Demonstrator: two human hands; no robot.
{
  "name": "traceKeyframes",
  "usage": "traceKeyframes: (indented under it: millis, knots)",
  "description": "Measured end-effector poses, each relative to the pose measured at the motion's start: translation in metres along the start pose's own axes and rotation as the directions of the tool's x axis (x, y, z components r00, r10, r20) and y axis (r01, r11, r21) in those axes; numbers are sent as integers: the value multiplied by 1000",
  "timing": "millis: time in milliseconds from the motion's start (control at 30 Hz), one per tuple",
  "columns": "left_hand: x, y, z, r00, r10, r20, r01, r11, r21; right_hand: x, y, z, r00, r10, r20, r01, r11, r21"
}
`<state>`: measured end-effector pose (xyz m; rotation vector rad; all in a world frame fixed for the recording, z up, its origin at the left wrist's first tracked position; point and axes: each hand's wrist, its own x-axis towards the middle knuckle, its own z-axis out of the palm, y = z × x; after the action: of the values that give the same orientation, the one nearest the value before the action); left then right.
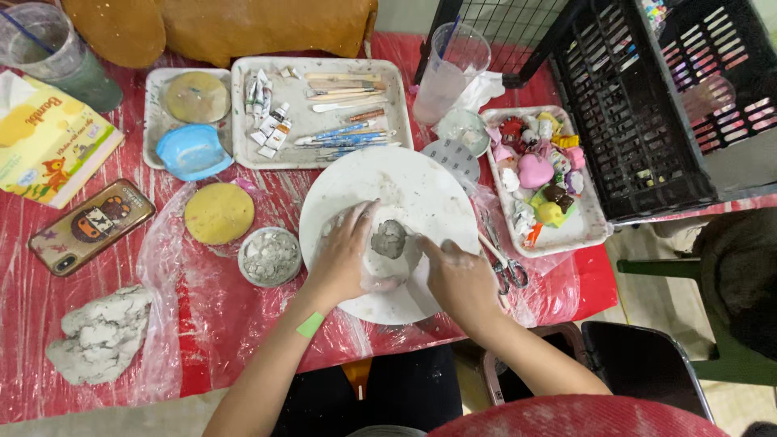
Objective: The person presses and smooths clay slip inside a bowl-shaped mold set on a round bat, working the material with their fingers around the inner walls. They briefly pour water from a plastic cup into the mold and continue pressing and shaping the clay by hand, occasionally using a small pointed tool.
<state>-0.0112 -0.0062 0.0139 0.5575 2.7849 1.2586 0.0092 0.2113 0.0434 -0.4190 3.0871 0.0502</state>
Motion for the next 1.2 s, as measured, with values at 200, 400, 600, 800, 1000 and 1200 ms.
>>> traceKeyframes:
  millis: [200,400,600,800,1000,1200]
  knots:
    - [-1,0,1,999,53,-13,-53,998,-45,16,0,3,968,-76,-239,83,996,17]
    - [0,0,-1,999,34,-1,-34,998,-56,7,7,-1,996,-85,34,86,995,-56]
    - [3,-1,-4,999,49,2,-49,999,-13,10,5,-1,980,-159,-120,152,987,-59]
    - [5,-2,-8,996,85,10,-85,996,-17,18,22,-6,939,-286,-189,288,957,-13]
    - [5,-3,-7,997,82,13,-82,997,-9,26,32,-4,946,-279,-164,281,960,-16]
    - [7,-8,-6,994,100,43,-102,994,36,36,33,-2,911,-362,-199,371,928,13]
